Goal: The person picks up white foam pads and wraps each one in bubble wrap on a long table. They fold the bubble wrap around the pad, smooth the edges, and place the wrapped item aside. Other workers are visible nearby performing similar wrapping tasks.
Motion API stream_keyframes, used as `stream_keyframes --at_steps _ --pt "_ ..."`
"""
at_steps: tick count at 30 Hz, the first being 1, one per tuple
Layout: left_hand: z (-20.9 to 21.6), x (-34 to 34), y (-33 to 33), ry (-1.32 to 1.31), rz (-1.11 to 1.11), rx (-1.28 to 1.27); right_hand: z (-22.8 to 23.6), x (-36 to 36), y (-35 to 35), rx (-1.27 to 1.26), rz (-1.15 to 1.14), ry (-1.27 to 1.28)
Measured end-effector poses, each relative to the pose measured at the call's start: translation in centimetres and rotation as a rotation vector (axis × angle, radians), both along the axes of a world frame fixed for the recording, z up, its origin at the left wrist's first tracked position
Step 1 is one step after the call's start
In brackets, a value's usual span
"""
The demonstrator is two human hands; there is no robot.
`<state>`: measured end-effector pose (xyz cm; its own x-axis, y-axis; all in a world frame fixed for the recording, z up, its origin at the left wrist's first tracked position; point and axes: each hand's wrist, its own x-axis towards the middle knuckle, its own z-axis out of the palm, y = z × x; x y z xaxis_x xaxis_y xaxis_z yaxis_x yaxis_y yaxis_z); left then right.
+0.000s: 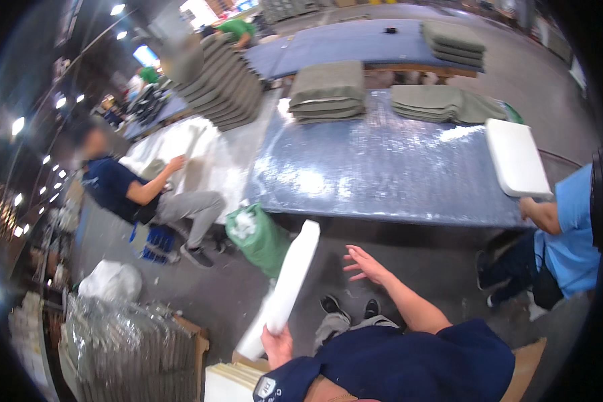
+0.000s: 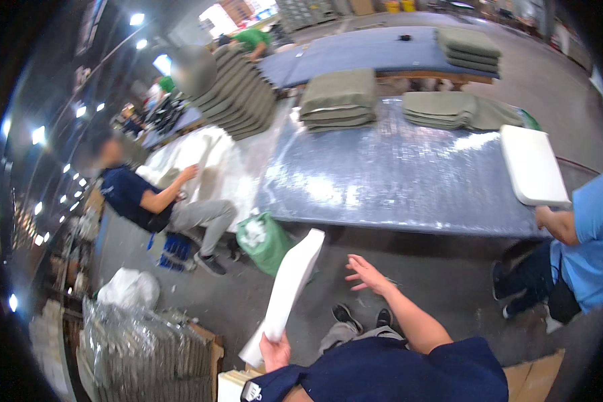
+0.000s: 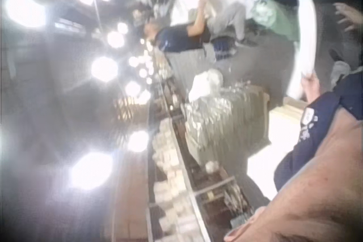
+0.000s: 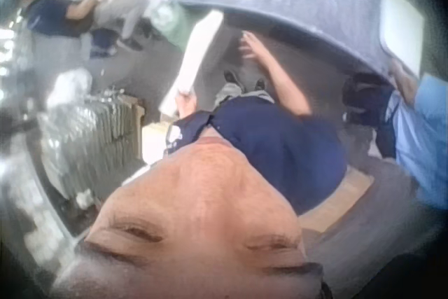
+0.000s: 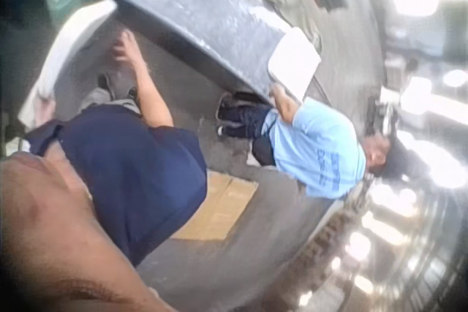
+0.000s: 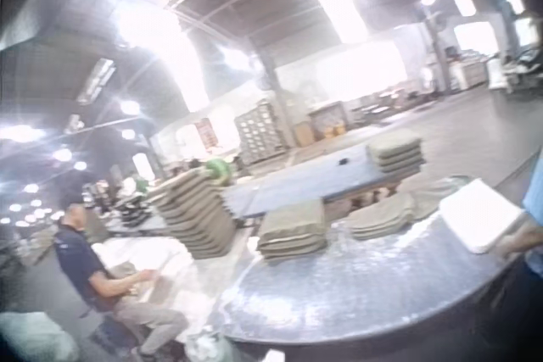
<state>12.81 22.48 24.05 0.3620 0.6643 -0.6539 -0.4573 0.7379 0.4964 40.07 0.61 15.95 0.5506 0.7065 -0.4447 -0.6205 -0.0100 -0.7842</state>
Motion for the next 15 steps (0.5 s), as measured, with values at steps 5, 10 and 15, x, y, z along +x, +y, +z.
stream_keyframes --at_steps 5,10,15 --pt "7.9 18.4 1.7 0.314 -0.743 0.535 3.5 1.0 -6.2 0.246 -0.204 0.237" --pt "13.4 39.0 4.8 0.306 -1.199 1.307 -0.7 3.6 -11.7 -0.278 -0.15 -0.114" --pt "10.6 56.0 1.1 0.831 -1.275 2.034 -3.4 8.2 -15.8 -0.515 -0.479 -0.137"
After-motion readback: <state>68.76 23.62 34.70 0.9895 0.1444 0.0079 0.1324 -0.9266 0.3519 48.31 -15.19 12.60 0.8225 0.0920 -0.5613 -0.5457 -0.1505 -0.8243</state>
